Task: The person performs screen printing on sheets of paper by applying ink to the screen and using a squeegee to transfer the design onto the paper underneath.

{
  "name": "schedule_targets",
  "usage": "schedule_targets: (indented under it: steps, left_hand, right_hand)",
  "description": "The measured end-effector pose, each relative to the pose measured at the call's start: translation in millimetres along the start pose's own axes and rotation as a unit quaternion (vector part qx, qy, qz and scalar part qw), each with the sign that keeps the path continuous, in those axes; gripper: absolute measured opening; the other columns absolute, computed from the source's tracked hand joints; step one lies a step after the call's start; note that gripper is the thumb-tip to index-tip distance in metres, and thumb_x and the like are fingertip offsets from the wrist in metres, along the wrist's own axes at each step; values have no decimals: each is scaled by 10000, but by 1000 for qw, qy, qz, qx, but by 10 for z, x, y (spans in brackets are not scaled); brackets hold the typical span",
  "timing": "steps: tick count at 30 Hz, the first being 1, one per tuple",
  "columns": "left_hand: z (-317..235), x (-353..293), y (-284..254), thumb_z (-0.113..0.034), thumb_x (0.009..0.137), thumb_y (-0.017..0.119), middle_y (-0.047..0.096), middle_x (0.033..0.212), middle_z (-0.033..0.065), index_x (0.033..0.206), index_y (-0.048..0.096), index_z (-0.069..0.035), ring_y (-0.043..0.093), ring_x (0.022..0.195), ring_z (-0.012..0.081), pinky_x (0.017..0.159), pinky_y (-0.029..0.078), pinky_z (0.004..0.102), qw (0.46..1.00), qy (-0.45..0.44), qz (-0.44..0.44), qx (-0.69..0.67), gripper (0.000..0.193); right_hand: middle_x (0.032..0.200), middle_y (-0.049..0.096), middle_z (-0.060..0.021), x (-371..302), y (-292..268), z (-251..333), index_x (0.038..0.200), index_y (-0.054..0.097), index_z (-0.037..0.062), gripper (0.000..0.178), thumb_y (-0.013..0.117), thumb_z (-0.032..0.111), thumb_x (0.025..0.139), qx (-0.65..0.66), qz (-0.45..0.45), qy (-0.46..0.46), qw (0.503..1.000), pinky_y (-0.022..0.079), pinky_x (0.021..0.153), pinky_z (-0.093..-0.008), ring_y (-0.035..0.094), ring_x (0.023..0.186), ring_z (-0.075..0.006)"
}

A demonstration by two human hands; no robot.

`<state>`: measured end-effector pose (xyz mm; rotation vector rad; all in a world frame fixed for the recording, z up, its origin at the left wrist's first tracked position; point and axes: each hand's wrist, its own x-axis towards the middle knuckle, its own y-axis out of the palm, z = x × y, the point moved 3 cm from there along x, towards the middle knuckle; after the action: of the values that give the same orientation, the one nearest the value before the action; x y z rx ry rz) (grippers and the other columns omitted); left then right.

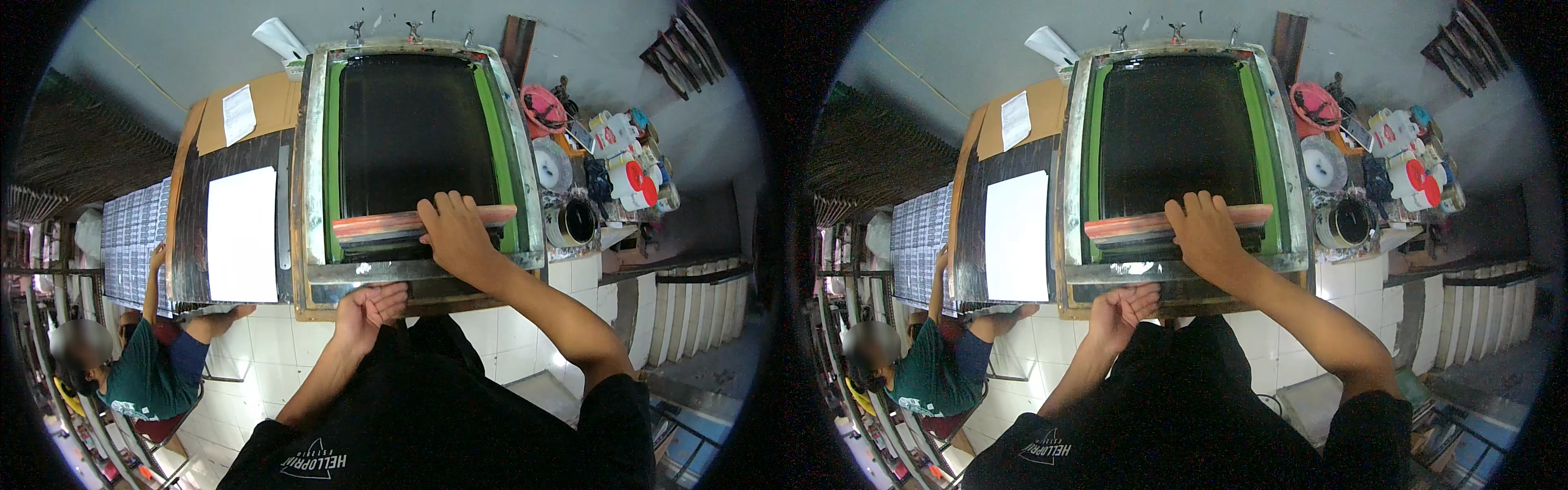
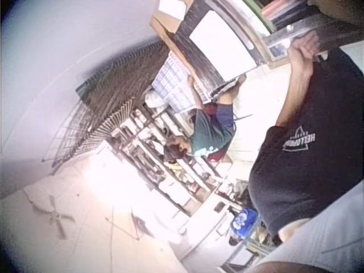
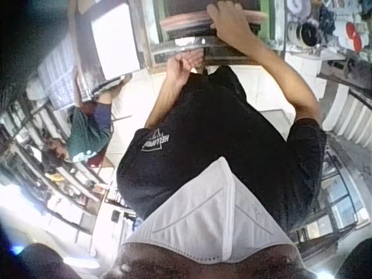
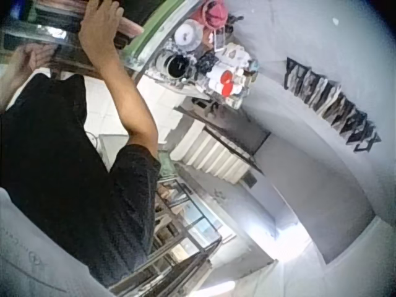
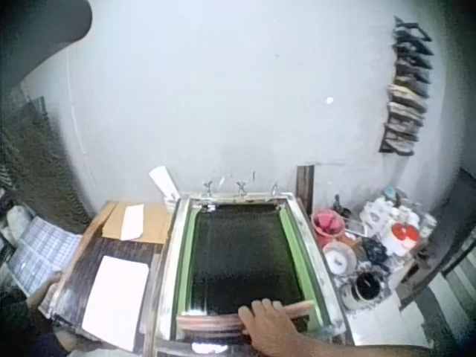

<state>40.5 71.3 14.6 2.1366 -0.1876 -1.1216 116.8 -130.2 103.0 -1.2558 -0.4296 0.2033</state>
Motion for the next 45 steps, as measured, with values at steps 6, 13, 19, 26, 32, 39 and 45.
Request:
schedule_targets:
  steps: [6, 13, 19, 26, 32, 39, 45]
  left_hand:
    - [17, -13, -13, -142, 918, 485, 701, 1034, 193, 1056, 627, 81, 668, 922, 295, 904, 510, 412, 1000, -4, -16, -9, 299]
    - [-40, -78, 44, -125, 903, 453, 681, 1052, 238, 856, 653, 71, 640, 954, 332, 905, 498, 428, 999, 15, -31, 31, 285]
    - [-27, -136, 102, -12, 824, 460, 671, 1051, 277, 657, 581, 9, 653, 861, 351, 873, 524, 436, 993, 44, -81, 77, 207]
    - [55, -64, -33, -66, 879, 432, 686, 1031, 282, 849, 603, 91, 686, 882, 339, 895, 533, 441, 998, 33, -47, -7, 234]
    - [97, -38, -94, -61, 913, 411, 686, 1012, 306, 971, 618, 173, 706, 879, 359, 865, 568, 440, 997, 61, -14, -35, 317]
    - [55, -72, -32, -51, 904, 438, 689, 998, 309, 994, 603, 181, 715, 853, 356, 838, 585, 438, 997, 73, -1, -38, 299]
    - [45, -41, -33, -82, 908, 458, 703, 993, 274, 1025, 614, 169, 722, 851, 321, 836, 589, 411, 997, 65, 17, -28, 317]
  right_hand:
    - [949, 563, -150, 485, -1, -361, 1064, 560, 31, 408, 766, 133, 728, -47, -30, -12, 998, 391, 780, -425, 548, 918, -304]
    - [990, 590, -162, 1367, 81, -1060, 1106, 548, 35, 468, 794, 148, 724, -87, -56, -10, 995, 412, 799, -443, 570, 958, -333]
    - [980, 595, -137, 2110, 150, -1622, 1084, 534, 65, 518, 837, 193, 684, -128, -92, -16, 987, 421, 794, -451, 585, 957, -327]
    - [1153, 631, -181, 2726, 151, -2036, 1231, 518, 45, 589, 809, 285, 778, -116, -5, 25, 993, 419, 939, -487, 574, 1154, -361]
    - [1154, 633, -169, 2897, 19, -2195, 1213, 533, 43, 415, 685, 253, 890, -31, -17, 27, 999, 391, 951, -495, 566, 1149, -371]
    - [1147, 634, -169, 2847, 82, -2228, 1219, 543, 48, 388, 655, 255, 910, -103, -59, 24, 993, 395, 946, -484, 576, 1120, -354]
    - [1142, 636, -166, 2570, 116, -2028, 1176, 551, 39, 377, 668, 260, 894, -117, -54, 39, 991, 414, 931, -488, 586, 1113, -352]
